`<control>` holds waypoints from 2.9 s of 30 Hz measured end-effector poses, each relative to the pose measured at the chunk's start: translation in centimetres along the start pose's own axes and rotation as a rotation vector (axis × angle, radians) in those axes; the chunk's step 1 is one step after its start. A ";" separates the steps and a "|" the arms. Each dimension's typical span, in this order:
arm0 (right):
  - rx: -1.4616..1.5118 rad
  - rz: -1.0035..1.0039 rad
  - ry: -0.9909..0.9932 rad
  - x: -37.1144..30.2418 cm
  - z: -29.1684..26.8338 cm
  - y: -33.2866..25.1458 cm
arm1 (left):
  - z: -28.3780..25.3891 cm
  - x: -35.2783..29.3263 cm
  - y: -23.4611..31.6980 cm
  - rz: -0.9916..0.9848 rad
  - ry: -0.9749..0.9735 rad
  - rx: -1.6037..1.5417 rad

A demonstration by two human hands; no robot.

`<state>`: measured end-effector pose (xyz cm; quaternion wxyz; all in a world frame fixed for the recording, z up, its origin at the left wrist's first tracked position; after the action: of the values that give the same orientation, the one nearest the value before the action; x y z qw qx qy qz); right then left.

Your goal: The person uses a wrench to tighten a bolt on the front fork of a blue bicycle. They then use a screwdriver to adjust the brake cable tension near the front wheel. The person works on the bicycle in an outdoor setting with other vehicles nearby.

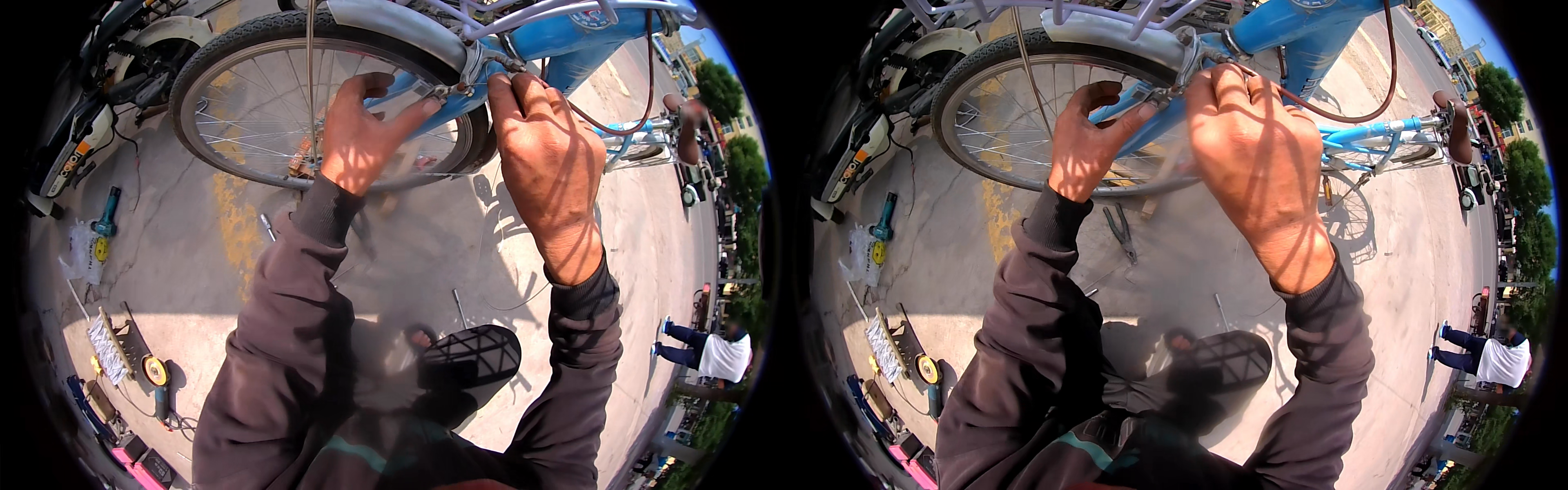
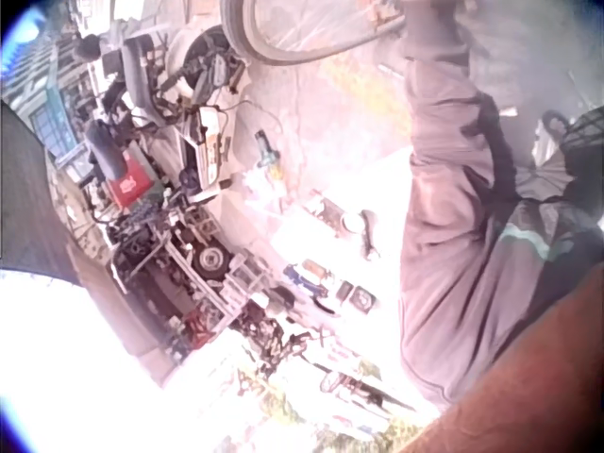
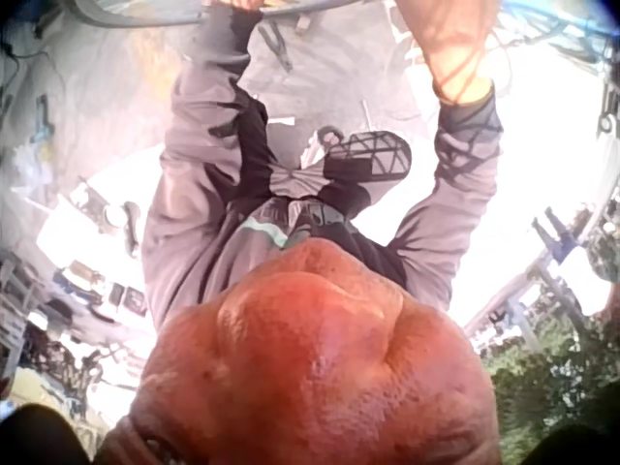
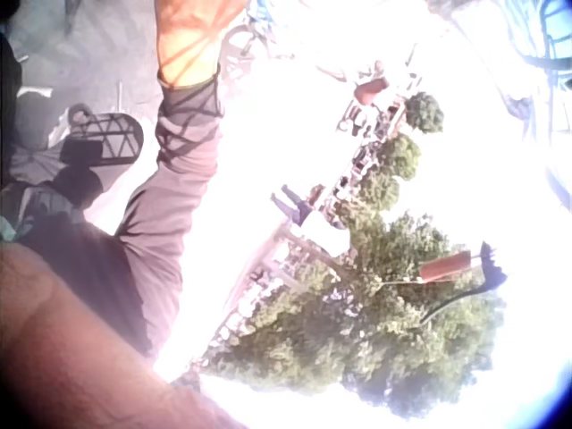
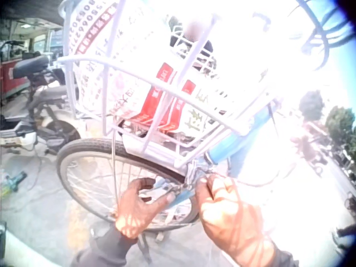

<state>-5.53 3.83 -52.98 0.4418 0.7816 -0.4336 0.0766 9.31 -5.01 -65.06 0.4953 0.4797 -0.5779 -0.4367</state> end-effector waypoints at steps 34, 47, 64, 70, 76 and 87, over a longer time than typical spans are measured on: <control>0.040 0.085 -0.221 0.8 -1.0 -0.3 | 2.0 6.5 -3.9 0.245 -0.546 -0.389; 0.049 0.038 -0.205 1.4 0.1 -1.2 | 2.0 6.0 -3.6 0.262 -0.549 -0.443; 0.084 0.014 -0.101 1.8 2.3 -2.7 | 1.8 5.8 -4.1 0.244 -0.507 -0.428; 0.149 -0.139 -0.181 2.8 2.3 -1.8 | 2.0 5.6 -4.2 0.232 -0.514 -0.429; 0.353 -0.082 0.020 1.4 3.4 -0.9 | 2.1 6.0 -4.1 0.226 -0.518 -0.440; 0.371 -0.201 -0.037 1.4 3.7 -0.4 | 1.8 5.6 -3.8 0.203 -0.551 -0.446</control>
<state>-5.36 0.30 -54.73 0.2876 0.8902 -0.3399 0.0965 7.73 -11.10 -68.18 0.4545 0.1645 -0.6248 -0.6132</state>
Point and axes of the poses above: each hand's wrist, its own x-axis towards the middle knuckle, its own z-axis out of the palm, y = z × x, the point moved 3 cm from there along x, towards the middle knuckle, and after that the axes turned 8 degrees about -z, right-handed, at the moved point
